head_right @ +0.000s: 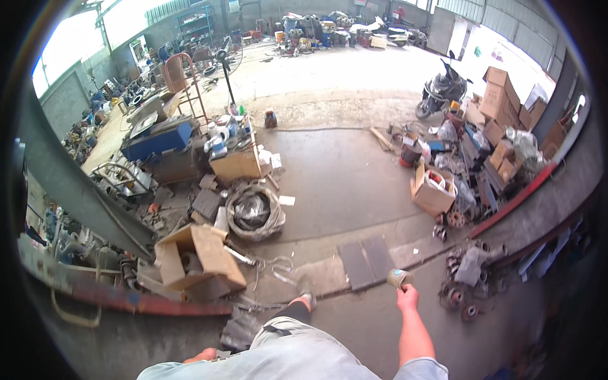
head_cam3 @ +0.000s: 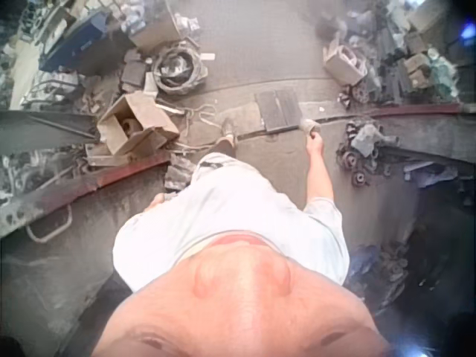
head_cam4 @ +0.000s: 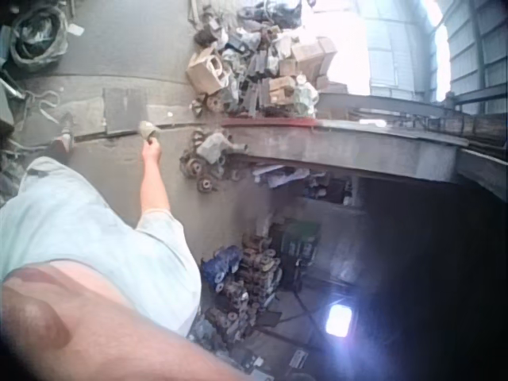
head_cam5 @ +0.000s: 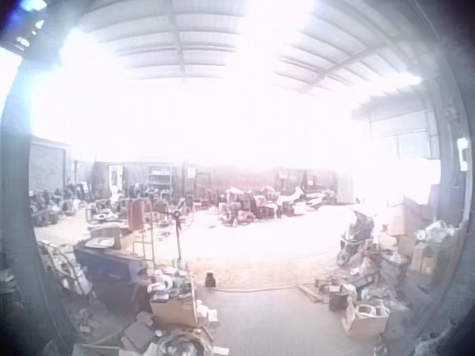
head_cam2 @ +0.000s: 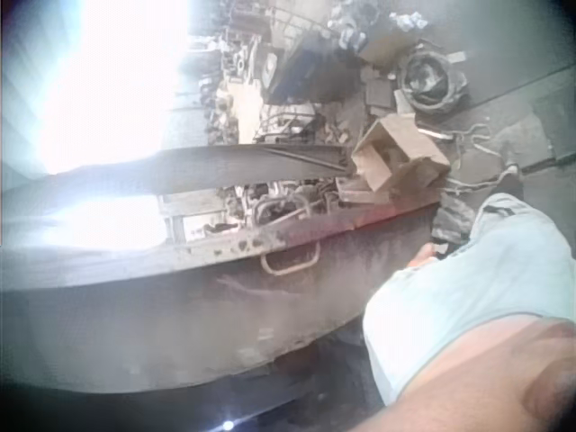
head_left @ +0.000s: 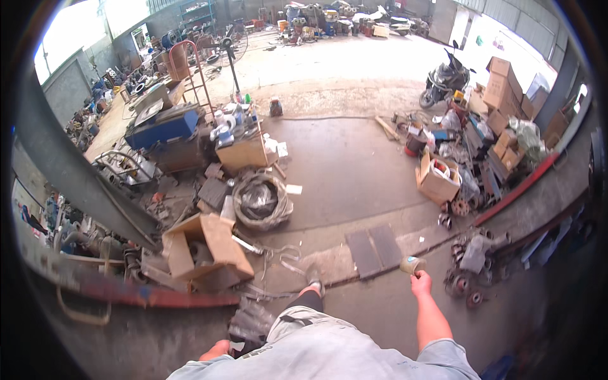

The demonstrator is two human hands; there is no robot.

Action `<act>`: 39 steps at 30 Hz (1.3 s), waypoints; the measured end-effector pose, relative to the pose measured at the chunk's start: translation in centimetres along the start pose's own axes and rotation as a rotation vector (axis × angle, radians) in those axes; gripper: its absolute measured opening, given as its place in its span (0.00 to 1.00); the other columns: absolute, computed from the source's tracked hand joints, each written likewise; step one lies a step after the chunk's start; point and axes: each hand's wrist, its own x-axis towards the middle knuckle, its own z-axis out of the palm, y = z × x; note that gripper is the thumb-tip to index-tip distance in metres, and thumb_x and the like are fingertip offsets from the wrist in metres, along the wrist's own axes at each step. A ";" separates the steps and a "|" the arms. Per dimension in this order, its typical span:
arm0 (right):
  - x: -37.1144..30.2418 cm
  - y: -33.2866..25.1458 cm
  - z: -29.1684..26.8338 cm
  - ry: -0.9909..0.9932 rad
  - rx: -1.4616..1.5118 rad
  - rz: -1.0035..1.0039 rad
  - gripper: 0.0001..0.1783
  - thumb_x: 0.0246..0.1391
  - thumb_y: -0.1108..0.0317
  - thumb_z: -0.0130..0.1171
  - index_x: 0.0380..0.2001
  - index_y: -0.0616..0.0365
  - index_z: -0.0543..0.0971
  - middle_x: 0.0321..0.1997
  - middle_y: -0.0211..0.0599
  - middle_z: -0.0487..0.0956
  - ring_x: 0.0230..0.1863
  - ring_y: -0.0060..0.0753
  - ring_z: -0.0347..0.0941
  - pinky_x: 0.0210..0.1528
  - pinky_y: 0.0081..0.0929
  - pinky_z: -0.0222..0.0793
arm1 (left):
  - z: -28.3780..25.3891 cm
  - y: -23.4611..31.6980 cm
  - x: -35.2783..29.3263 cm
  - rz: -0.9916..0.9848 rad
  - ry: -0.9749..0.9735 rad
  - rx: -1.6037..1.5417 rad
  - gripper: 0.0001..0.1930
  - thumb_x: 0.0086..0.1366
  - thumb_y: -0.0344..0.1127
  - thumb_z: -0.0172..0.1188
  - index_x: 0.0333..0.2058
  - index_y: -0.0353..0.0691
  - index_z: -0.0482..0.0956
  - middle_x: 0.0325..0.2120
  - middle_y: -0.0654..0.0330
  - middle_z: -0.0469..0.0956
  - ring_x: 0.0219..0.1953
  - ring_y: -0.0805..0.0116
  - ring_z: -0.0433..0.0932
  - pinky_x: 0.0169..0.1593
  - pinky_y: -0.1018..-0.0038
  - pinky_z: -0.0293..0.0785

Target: The person rummages through a cluttered pile of materials, retrieves a small metal ring, and then sits on the floor to attach it to a cylindrical metal part. The person manipulates the ring and part by hand to secure the assembly.

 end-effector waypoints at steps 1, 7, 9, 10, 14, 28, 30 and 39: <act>4.6 -2.5 1.1 -0.024 -0.014 0.052 0.09 0.55 0.70 0.70 0.33 0.63 0.81 0.29 0.37 0.83 0.31 0.26 0.78 0.39 0.32 0.77 | 3.3 6.0 -0.8 0.027 0.000 0.006 0.15 0.72 0.50 0.51 0.41 0.53 0.85 0.40 0.60 0.86 0.36 0.56 0.82 0.33 0.53 0.77; 16.2 -6.3 5.6 -0.172 -0.413 0.072 0.14 0.50 0.62 0.71 0.34 0.62 0.84 0.34 0.49 0.86 0.38 0.47 0.84 0.45 0.43 0.79 | 24.6 40.4 -11.1 0.305 -0.101 -0.068 0.15 0.73 0.52 0.55 0.40 0.51 0.83 0.33 0.64 0.84 0.37 0.64 0.82 0.35 0.57 0.76; 18.7 -7.2 8.7 -0.492 -0.640 0.112 0.17 0.53 0.55 0.70 0.36 0.59 0.85 0.40 0.51 0.86 0.46 0.48 0.84 0.52 0.44 0.77 | 30.7 52.4 -17.4 0.452 -0.312 -0.186 0.18 0.76 0.50 0.53 0.41 0.41 0.83 0.33 0.61 0.86 0.33 0.63 0.85 0.37 0.60 0.81; 20.3 -8.3 10.6 -0.590 -0.657 0.158 0.17 0.53 0.56 0.70 0.36 0.60 0.85 0.40 0.51 0.86 0.46 0.48 0.84 0.52 0.45 0.77 | 33.2 58.1 -18.8 0.534 -0.332 -0.113 0.19 0.76 0.51 0.53 0.41 0.40 0.84 0.34 0.60 0.86 0.33 0.63 0.85 0.38 0.64 0.81; 33.1 -15.8 18.3 -0.702 -0.635 0.287 0.16 0.54 0.58 0.69 0.37 0.61 0.84 0.41 0.51 0.86 0.46 0.50 0.84 0.51 0.45 0.77 | 46.9 79.1 -27.6 0.646 -0.431 0.008 0.19 0.77 0.50 0.53 0.41 0.41 0.85 0.32 0.61 0.86 0.30 0.65 0.84 0.36 0.64 0.80; 125.6 -63.0 48.7 -0.142 -0.392 -0.326 0.09 0.52 0.71 0.70 0.33 0.64 0.81 0.34 0.48 0.83 0.37 0.49 0.81 0.44 0.43 0.76 | 61.7 110.8 -13.8 0.203 0.291 -0.224 0.16 0.69 0.45 0.60 0.50 0.45 0.84 0.46 0.54 0.84 0.47 0.54 0.83 0.45 0.51 0.81; 137.2 -75.4 54.2 -0.115 -0.270 -0.414 0.08 0.56 0.71 0.67 0.34 0.65 0.79 0.34 0.47 0.83 0.36 0.44 0.80 0.43 0.41 0.75 | 61.8 114.5 -14.1 0.323 0.235 0.516 0.18 0.65 0.48 0.66 0.50 0.46 0.83 0.47 0.52 0.83 0.48 0.51 0.82 0.45 0.51 0.80; 164.7 -93.1 73.1 -0.188 -0.388 -0.496 0.10 0.53 0.70 0.68 0.35 0.65 0.79 0.32 0.48 0.82 0.37 0.44 0.80 0.44 0.42 0.76 | 83.0 171.3 -19.7 0.426 0.021 -0.570 0.15 0.71 0.55 0.58 0.42 0.52 0.83 0.32 0.67 0.83 0.36 0.69 0.82 0.35 0.62 0.77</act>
